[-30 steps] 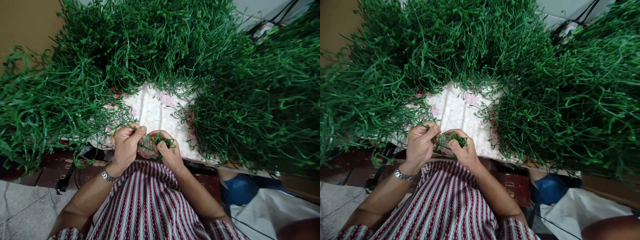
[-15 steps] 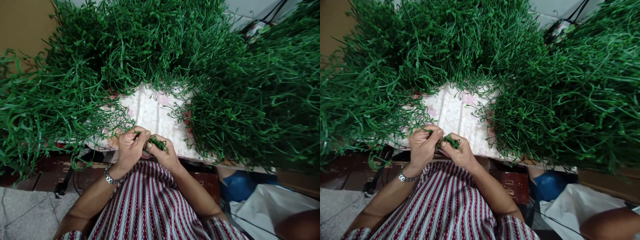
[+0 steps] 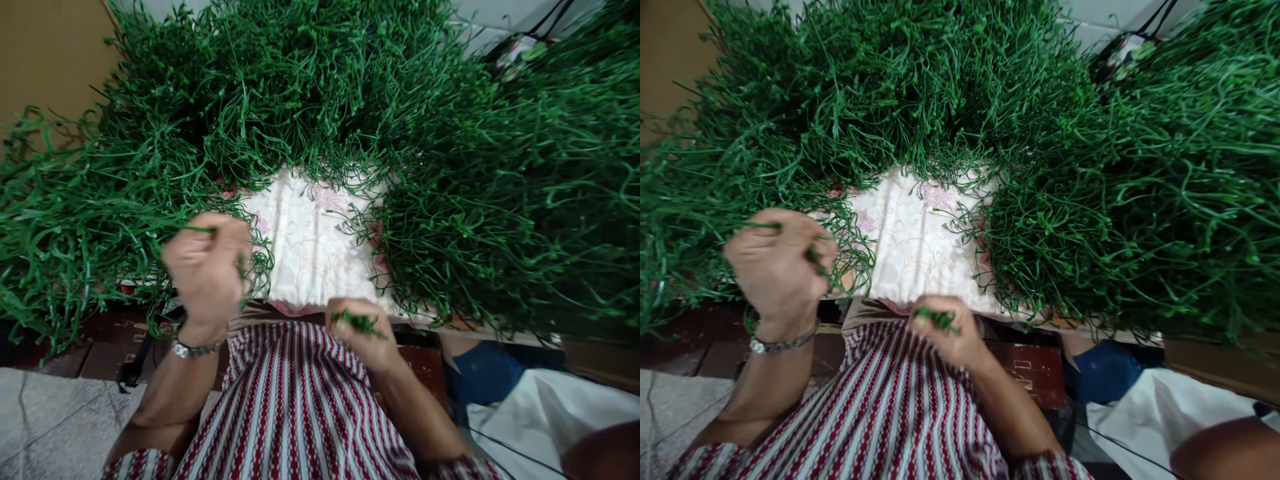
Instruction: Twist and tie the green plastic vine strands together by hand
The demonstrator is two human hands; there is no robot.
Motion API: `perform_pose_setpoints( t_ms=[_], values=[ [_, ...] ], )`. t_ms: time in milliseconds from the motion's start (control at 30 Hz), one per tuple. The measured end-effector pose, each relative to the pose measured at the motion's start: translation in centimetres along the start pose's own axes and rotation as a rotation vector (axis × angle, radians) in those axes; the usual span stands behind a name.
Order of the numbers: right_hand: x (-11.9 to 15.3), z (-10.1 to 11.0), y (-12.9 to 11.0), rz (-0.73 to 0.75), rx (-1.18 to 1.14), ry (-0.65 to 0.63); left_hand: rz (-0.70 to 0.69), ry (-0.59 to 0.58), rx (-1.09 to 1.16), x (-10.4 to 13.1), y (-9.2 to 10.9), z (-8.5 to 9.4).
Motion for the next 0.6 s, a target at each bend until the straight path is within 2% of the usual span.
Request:
perform_pose_setpoints(
  t_ms=[33, 100, 200, 300, 433, 600],
  values=[
    [-0.1, 0.8, -0.3, 0.021, 0.057, 0.047, 0.044, -0.131, 0.019, -0.4, -0.1, -1.2],
    [-0.6, 1.8, -0.9, 0.051, 0.171, 0.082, 0.145, -0.252, 0.104, -0.6, -0.7, -2.8],
    [-1.2, 2.5, -1.1, 0.068, 0.240, 0.094, 0.286, -0.226, 0.237, -0.7, -1.9, -3.2],
    [-1.2, 2.9, -1.2, 0.084, 0.255, 0.167, 0.371, -0.233, 0.314, -0.7, -2.2, -3.3],
    [-1.3, 2.6, -1.5, 0.108, 0.303, 0.160, 0.352, -0.253, 0.371, -0.9, -0.8, -3.8],
    [-1.4, 2.9, -2.5, 0.118, 0.359, 0.224, 0.263, -0.419, 0.396, -1.0, 1.6, -6.5]
  ],
)
Point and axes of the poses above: each hand's wrist, its own x-axis away from the middle knuckle, its own z-axis out of the back of the hand, y = z × x, the point moved 7 cm from there along -x, towards the middle knuckle, and after that the axes turned 6 degrees about -y, right-handed, at the moved point
